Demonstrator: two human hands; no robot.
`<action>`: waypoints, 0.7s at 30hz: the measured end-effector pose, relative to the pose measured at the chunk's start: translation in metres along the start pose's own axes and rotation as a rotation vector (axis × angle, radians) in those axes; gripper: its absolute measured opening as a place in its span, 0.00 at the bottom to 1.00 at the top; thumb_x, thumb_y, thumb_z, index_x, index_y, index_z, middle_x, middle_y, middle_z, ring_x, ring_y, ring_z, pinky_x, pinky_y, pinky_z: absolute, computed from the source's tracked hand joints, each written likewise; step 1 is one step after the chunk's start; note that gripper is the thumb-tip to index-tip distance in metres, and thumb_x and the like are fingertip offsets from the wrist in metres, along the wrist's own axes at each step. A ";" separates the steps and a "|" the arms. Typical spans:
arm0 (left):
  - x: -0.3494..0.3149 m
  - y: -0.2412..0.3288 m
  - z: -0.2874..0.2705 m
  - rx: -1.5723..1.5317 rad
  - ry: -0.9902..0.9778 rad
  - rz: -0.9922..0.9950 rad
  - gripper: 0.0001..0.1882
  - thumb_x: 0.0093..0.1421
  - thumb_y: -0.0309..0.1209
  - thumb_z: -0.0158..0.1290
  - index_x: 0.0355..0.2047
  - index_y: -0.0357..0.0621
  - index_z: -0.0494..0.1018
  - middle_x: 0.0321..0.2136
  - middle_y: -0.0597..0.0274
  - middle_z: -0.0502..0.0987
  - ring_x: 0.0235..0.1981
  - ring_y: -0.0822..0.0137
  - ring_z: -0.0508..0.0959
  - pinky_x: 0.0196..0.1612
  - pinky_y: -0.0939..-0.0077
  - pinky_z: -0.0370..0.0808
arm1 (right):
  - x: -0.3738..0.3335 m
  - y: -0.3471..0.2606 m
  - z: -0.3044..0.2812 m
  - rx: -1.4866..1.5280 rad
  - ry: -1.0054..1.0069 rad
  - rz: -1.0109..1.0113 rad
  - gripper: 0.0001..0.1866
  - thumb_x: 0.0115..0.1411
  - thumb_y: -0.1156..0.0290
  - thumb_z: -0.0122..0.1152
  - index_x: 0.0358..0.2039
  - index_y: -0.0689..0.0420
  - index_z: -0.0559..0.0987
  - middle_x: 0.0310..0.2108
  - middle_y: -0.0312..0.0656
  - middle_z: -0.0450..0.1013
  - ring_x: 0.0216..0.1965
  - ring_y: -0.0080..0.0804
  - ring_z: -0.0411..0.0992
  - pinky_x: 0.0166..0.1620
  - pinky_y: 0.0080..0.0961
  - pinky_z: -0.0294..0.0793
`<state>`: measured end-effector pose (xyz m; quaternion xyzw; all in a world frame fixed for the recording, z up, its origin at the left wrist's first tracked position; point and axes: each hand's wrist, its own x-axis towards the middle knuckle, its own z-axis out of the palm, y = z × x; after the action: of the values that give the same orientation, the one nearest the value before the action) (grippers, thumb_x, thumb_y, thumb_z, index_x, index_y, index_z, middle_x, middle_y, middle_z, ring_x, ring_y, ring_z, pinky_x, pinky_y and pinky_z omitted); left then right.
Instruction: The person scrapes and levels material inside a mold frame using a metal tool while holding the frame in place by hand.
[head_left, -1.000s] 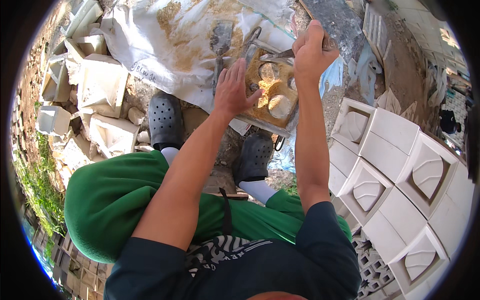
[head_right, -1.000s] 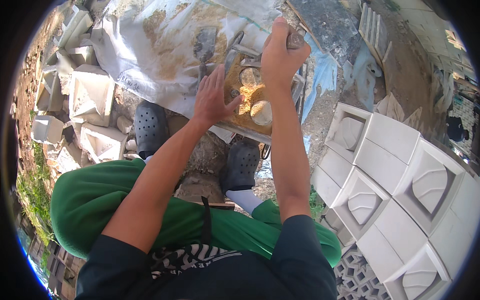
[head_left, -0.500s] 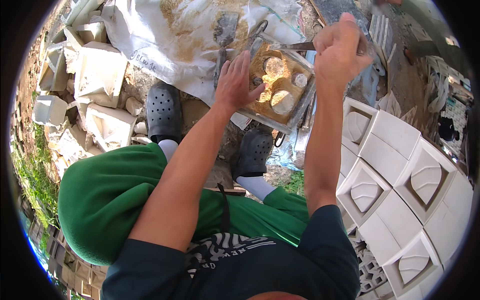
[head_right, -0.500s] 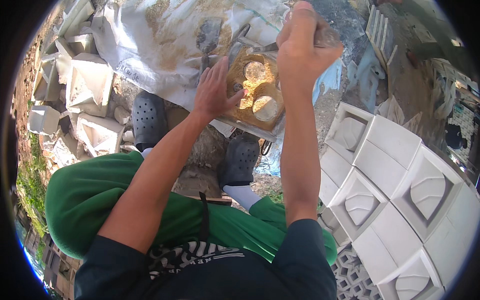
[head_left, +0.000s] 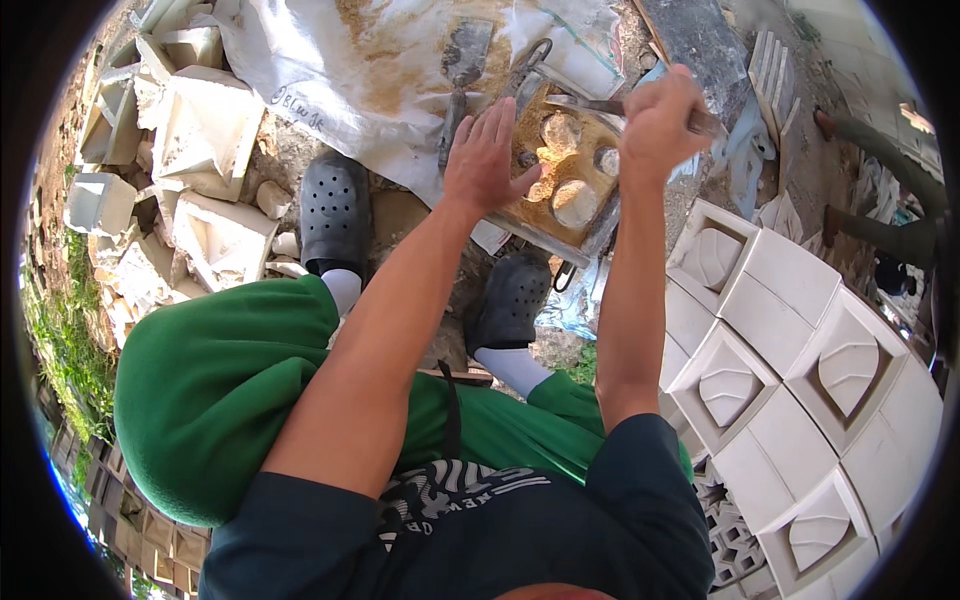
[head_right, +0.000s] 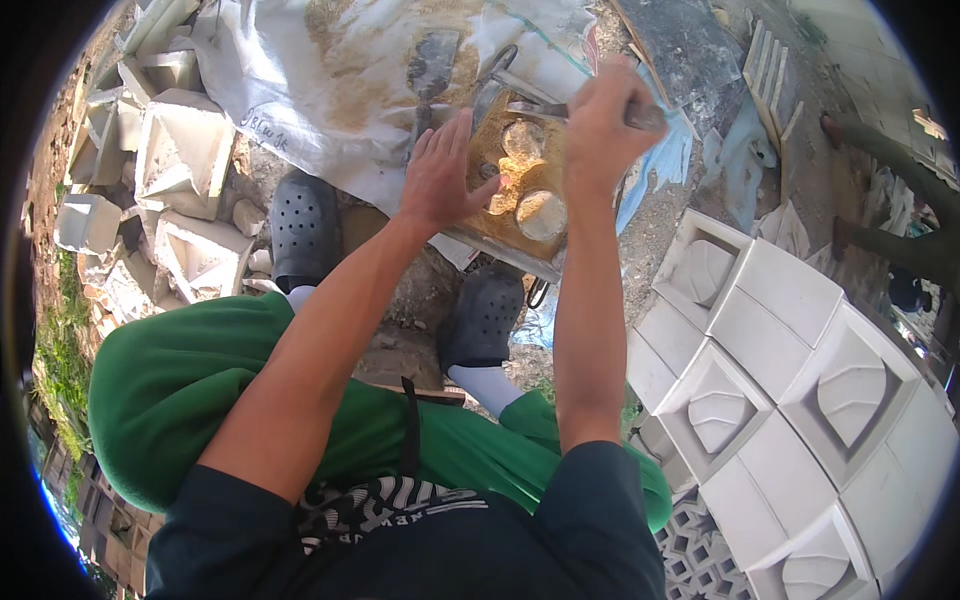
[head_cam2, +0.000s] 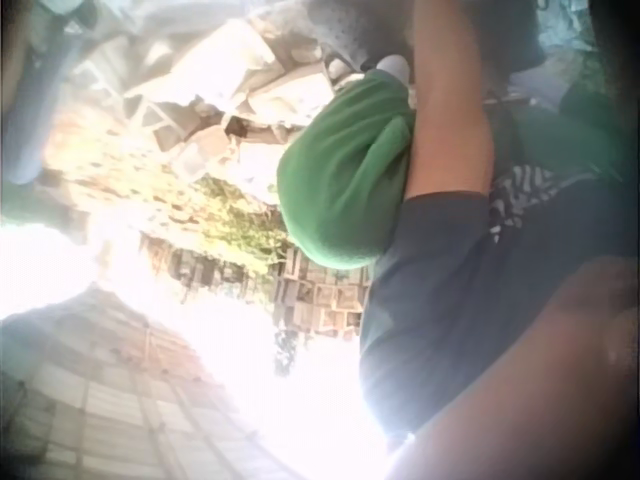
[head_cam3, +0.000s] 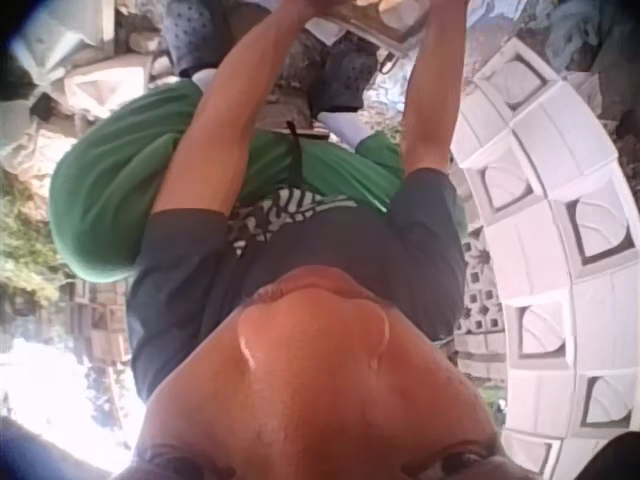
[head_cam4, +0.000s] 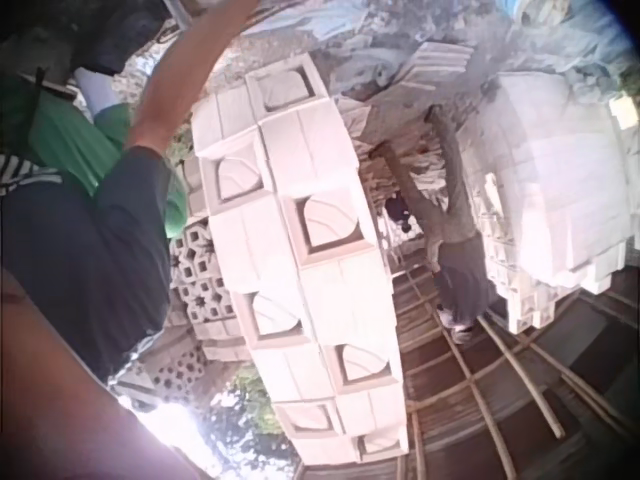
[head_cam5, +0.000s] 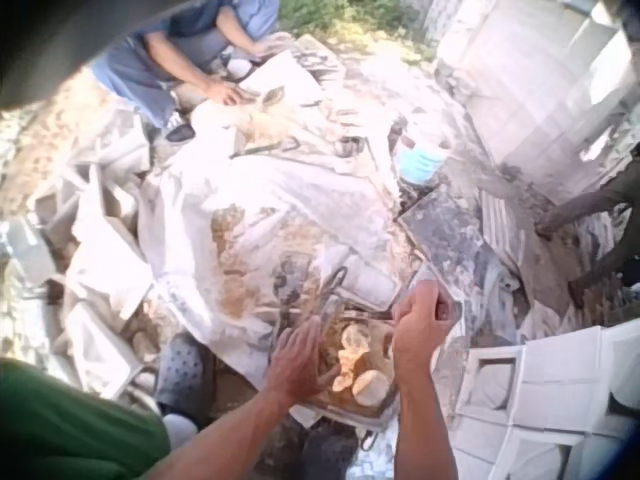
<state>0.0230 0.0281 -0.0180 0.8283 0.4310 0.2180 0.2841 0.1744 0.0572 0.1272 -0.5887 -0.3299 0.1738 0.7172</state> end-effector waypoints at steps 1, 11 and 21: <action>-0.002 0.000 0.001 -0.005 -0.004 0.003 0.51 0.51 0.54 0.59 0.64 0.33 0.50 0.60 0.46 0.62 0.63 0.55 0.62 0.64 0.56 0.56 | -0.003 0.007 0.003 -0.045 0.000 0.043 0.23 0.58 0.73 0.51 0.07 0.54 0.60 0.07 0.32 0.54 0.08 0.21 0.50 0.15 0.22 0.50; -0.001 0.004 -0.005 -0.006 -0.003 0.005 0.52 0.51 0.53 0.59 0.64 0.31 0.50 0.59 0.44 0.63 0.60 0.52 0.64 0.63 0.58 0.57 | -0.013 0.002 -0.009 0.009 -0.047 0.064 0.21 0.59 0.71 0.52 0.08 0.57 0.64 0.09 0.33 0.61 0.12 0.18 0.55 0.17 0.21 0.49; -0.003 0.001 -0.005 -0.009 -0.005 -0.007 0.52 0.51 0.53 0.60 0.64 0.31 0.50 0.59 0.44 0.63 0.59 0.50 0.65 0.61 0.58 0.59 | -0.033 -0.004 -0.046 0.143 -0.389 0.126 0.18 0.57 0.74 0.47 0.10 0.58 0.61 0.11 0.37 0.57 0.15 0.25 0.53 0.22 0.28 0.53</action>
<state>0.0189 0.0263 -0.0140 0.8260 0.4324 0.2167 0.2896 0.1817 0.0019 0.1178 -0.5113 -0.4116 0.3517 0.6674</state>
